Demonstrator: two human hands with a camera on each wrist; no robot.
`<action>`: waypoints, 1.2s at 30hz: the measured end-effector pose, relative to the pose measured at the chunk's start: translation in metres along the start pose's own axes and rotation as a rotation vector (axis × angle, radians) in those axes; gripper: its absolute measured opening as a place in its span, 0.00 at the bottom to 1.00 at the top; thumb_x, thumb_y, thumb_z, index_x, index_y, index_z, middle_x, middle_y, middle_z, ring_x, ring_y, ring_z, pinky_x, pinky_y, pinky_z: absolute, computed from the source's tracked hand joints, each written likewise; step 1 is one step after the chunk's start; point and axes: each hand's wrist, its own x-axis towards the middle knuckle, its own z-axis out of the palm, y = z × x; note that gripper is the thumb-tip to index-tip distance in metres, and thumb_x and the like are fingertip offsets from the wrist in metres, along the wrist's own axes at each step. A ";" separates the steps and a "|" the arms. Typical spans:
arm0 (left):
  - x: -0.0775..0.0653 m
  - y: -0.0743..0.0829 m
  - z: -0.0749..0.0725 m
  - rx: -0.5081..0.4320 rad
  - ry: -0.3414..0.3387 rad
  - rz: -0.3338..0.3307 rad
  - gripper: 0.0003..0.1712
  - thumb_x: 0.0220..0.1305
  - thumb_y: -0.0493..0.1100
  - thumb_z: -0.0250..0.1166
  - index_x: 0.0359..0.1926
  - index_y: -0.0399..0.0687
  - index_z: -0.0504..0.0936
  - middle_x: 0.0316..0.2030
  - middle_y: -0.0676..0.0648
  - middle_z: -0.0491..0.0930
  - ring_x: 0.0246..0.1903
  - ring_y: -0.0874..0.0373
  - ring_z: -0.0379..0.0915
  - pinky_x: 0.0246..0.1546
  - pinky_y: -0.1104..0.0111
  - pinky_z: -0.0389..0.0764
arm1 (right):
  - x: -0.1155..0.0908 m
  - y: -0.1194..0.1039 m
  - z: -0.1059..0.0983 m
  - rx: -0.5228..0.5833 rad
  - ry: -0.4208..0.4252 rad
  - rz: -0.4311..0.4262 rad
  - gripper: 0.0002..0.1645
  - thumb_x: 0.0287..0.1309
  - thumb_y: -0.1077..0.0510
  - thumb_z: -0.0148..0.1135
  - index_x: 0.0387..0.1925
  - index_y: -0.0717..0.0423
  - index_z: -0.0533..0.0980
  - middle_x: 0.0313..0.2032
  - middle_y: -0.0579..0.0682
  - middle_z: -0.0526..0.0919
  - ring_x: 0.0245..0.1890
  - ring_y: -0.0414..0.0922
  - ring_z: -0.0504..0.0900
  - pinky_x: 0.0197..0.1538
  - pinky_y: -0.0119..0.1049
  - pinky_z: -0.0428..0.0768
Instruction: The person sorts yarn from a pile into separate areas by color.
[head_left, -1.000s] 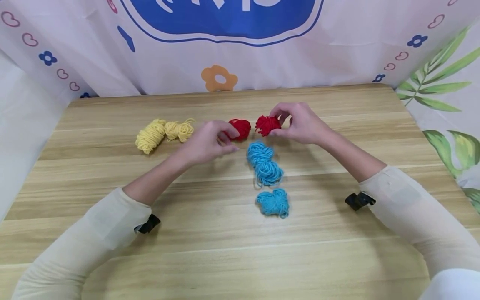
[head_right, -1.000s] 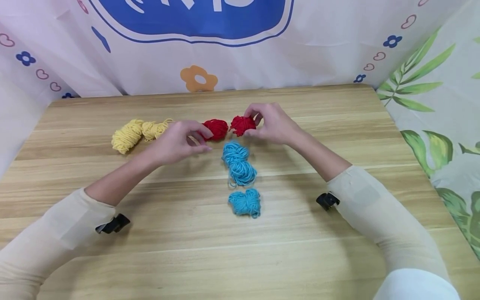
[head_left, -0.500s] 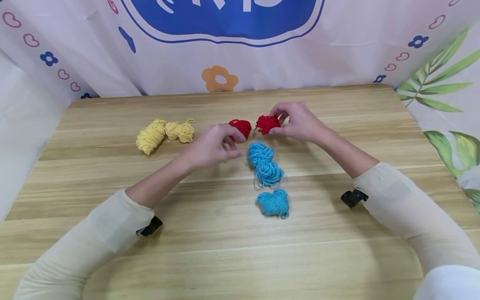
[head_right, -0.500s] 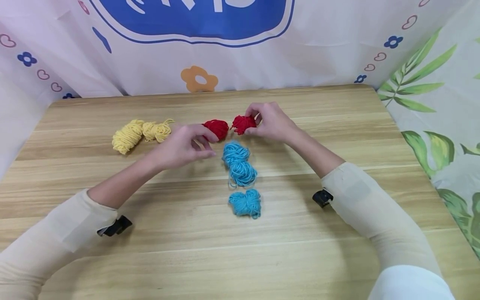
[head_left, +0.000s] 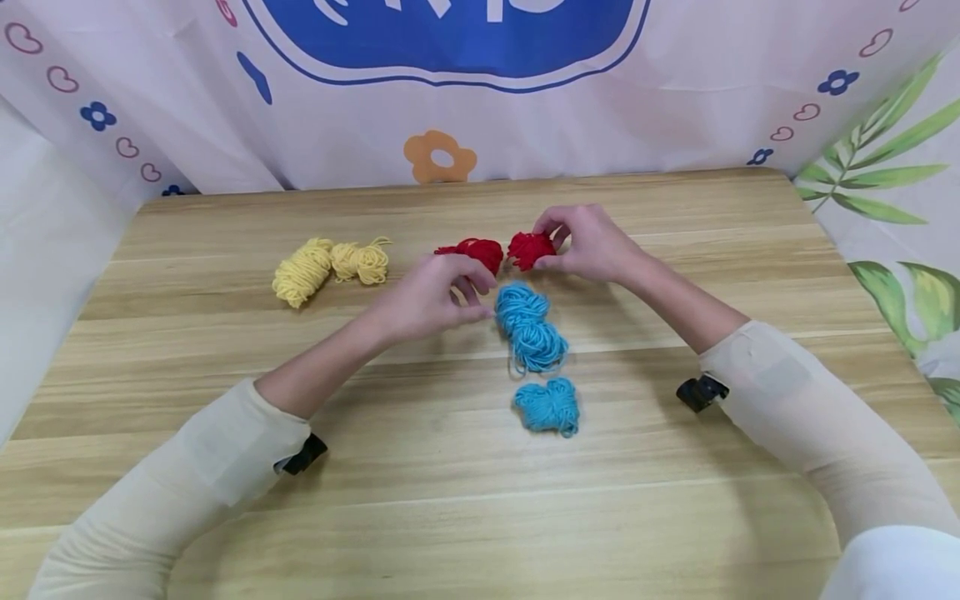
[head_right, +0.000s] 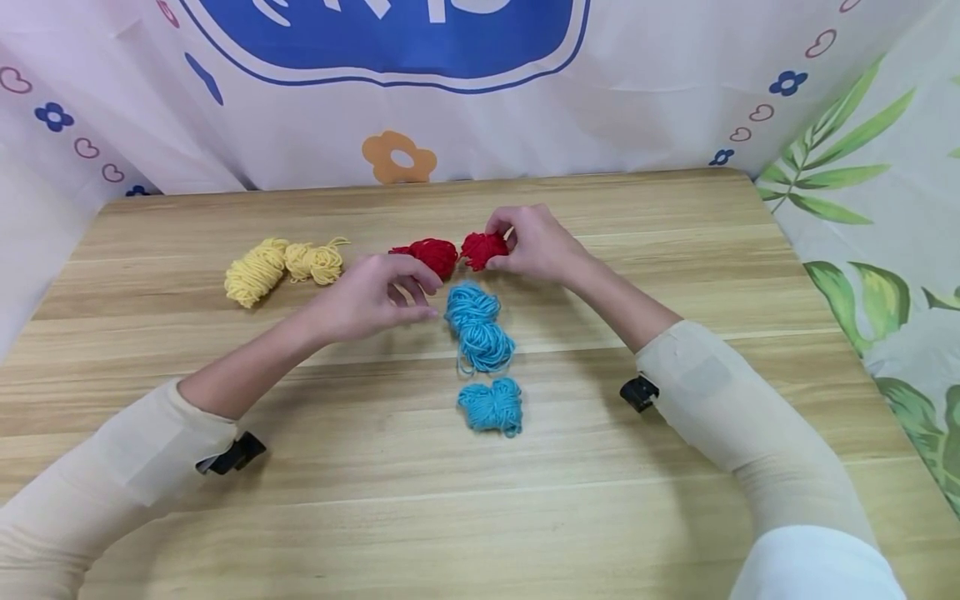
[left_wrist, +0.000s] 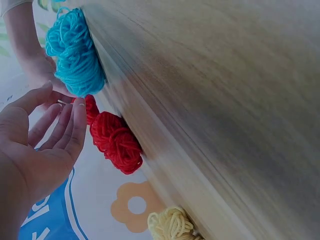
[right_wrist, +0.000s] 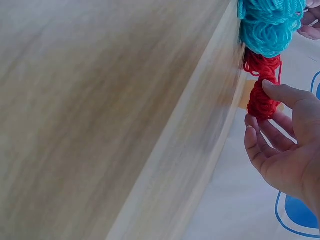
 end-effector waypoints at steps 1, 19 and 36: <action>0.000 -0.001 0.000 -0.001 -0.003 0.006 0.19 0.62 0.35 0.75 0.52 0.31 0.84 0.46 0.38 0.85 0.39 0.52 0.84 0.42 0.62 0.87 | 0.000 0.000 0.000 0.000 -0.002 0.002 0.23 0.57 0.62 0.77 0.53 0.63 0.81 0.49 0.59 0.86 0.45 0.53 0.85 0.50 0.46 0.85; 0.000 -0.002 0.005 -0.001 -0.020 0.036 0.18 0.61 0.34 0.76 0.51 0.32 0.86 0.43 0.39 0.86 0.38 0.52 0.84 0.41 0.64 0.87 | 0.006 0.002 0.004 0.003 -0.038 0.007 0.22 0.57 0.63 0.77 0.52 0.64 0.81 0.49 0.61 0.86 0.43 0.54 0.86 0.48 0.44 0.87; -0.002 0.001 0.009 -0.002 -0.047 0.043 0.17 0.61 0.35 0.76 0.50 0.34 0.86 0.41 0.42 0.86 0.38 0.53 0.84 0.41 0.65 0.87 | 0.009 0.000 0.007 -0.023 -0.045 -0.002 0.20 0.55 0.62 0.79 0.48 0.63 0.82 0.48 0.58 0.86 0.41 0.52 0.86 0.49 0.45 0.86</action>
